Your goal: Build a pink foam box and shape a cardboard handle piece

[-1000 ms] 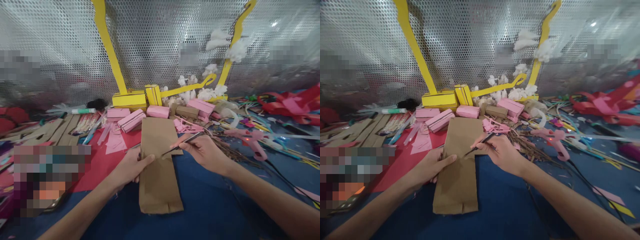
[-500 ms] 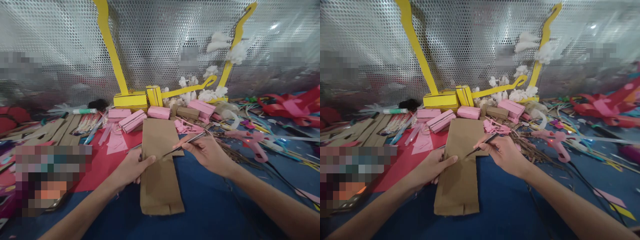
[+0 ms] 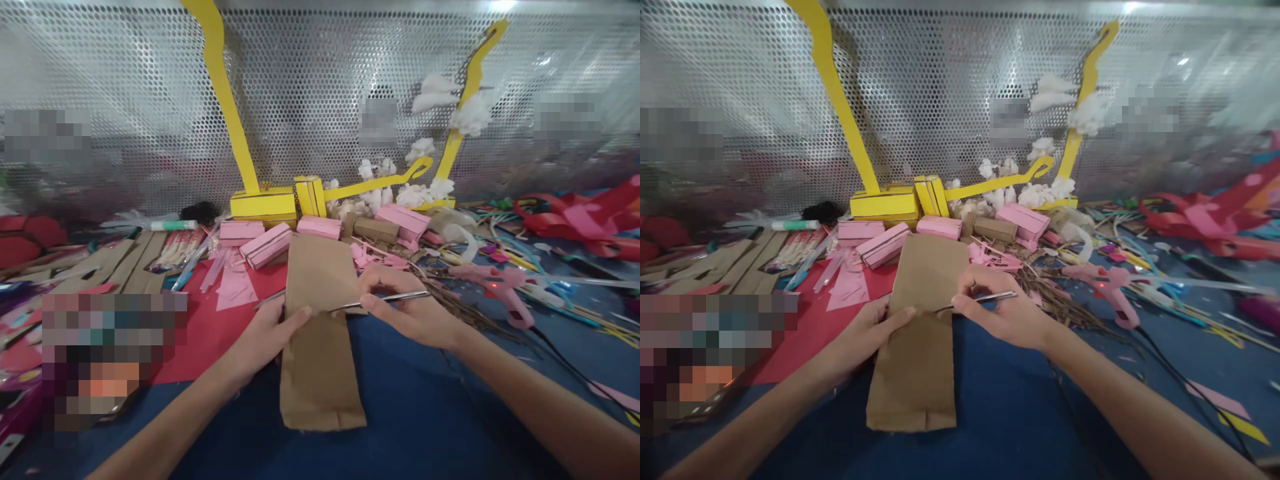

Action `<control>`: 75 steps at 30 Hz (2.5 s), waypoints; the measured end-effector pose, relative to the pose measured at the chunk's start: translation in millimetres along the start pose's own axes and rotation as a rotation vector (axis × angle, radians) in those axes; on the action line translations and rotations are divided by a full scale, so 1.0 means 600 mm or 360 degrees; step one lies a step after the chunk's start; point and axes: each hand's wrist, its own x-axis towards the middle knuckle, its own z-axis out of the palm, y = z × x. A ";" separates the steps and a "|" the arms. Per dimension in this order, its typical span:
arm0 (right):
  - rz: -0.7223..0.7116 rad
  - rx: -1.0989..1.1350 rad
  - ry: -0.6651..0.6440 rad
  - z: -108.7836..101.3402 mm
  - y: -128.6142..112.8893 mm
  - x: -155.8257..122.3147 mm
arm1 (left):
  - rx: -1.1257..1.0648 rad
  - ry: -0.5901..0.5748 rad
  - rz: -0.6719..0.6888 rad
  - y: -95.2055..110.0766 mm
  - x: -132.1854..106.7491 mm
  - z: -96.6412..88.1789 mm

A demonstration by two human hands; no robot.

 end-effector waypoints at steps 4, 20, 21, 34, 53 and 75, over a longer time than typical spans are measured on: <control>0.0100 -0.0166 -0.0155 -0.001 -0.007 0.002 | -0.0137 0.0022 0.0047 -0.003 -0.002 0.002; -0.0006 -0.0413 -0.0201 0.029 -0.060 -0.011 | 0.0948 0.0263 0.0381 0.093 -0.009 -0.048; -0.0085 -0.0441 -0.0144 0.037 -0.057 -0.012 | 0.1118 0.0253 0.0442 0.107 -0.002 -0.055; -0.0627 -0.0932 0.0043 0.094 -0.020 -0.029 | 0.1737 0.0066 0.0710 0.147 0.034 -0.063; -0.0847 -0.1333 -0.0223 0.084 -0.052 -0.044 | 0.1909 0.0019 0.0692 0.116 0.006 -0.071; -0.0718 -0.1278 -0.0356 0.080 -0.077 -0.032 | 0.1860 0.0026 0.0714 0.116 0.008 -0.067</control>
